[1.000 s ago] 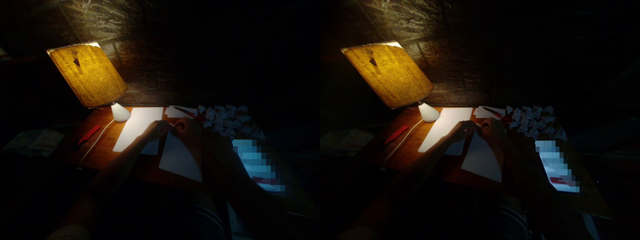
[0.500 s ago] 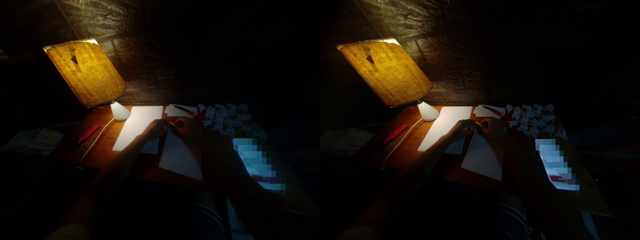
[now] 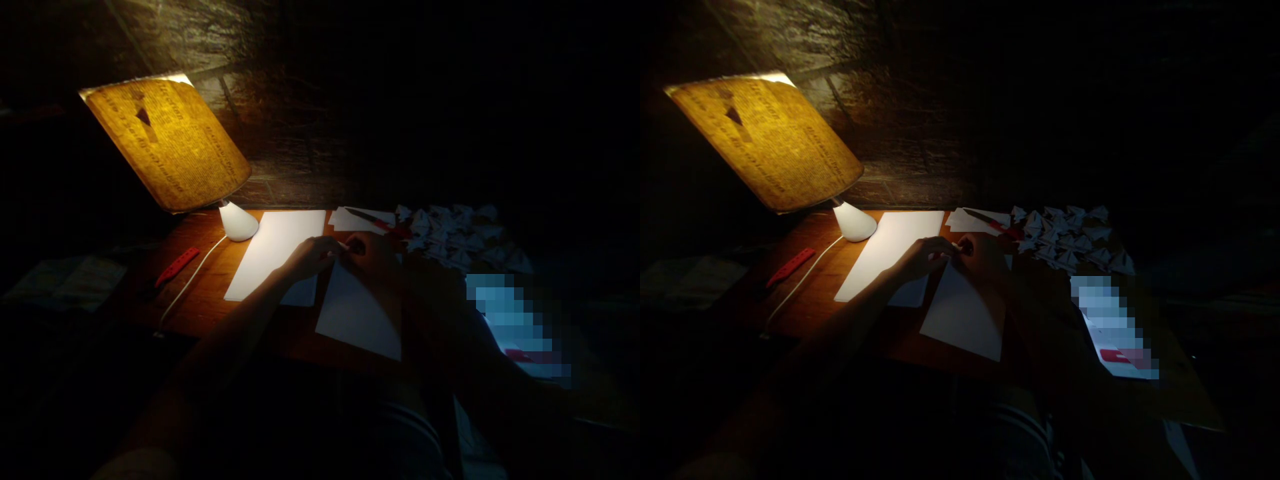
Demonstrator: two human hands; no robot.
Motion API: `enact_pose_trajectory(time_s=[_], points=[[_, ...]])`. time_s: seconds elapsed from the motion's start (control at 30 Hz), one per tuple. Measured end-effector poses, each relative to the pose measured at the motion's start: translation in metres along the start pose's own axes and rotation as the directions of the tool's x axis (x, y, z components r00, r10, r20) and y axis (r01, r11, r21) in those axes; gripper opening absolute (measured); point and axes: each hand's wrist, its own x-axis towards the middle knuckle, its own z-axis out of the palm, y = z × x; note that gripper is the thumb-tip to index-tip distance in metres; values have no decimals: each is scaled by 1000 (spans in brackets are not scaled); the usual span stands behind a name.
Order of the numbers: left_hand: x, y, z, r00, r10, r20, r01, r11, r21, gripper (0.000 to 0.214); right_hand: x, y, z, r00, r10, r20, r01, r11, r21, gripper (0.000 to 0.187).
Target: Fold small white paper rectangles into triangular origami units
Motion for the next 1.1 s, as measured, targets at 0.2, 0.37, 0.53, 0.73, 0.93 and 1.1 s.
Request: enact_pose_trajectory(time_s=[0.2, 0.37, 0.53, 0.73, 0.93, 1.1], points=[[0, 0, 1, 1000, 11, -4, -11, 1000, 5, 23, 1, -5, -1, 992, 123, 41, -120, 989, -85, 19], [0, -3, 3, 1000, -4, -8, 4, 1000, 17, 19, -1, -8, -2, 993, 94, 74, -94, 996, -2, 20], [0, -3, 2, 1000, 13, -14, -13, 999, 37, 18, -3, -10, -2, 998, 50, 28, -49, 998, -31, 14], [0, 2, 1, 999, 35, 9, -36, 995, 89, 20, -1, -7, 2, 996, 84, -19, -85, 996, -33, 9], [1, 2, 2, 998, 64, 27, -66, 996, 59, 22, 1, -3, -7, 999, 23, 36, -19, 994, -111, 18], [0, 6, -1, 999, 20, 28, -22, 996, 81, 24, 1, -7, -21, 983, -103, 153, 125, 982, -144, 16]])
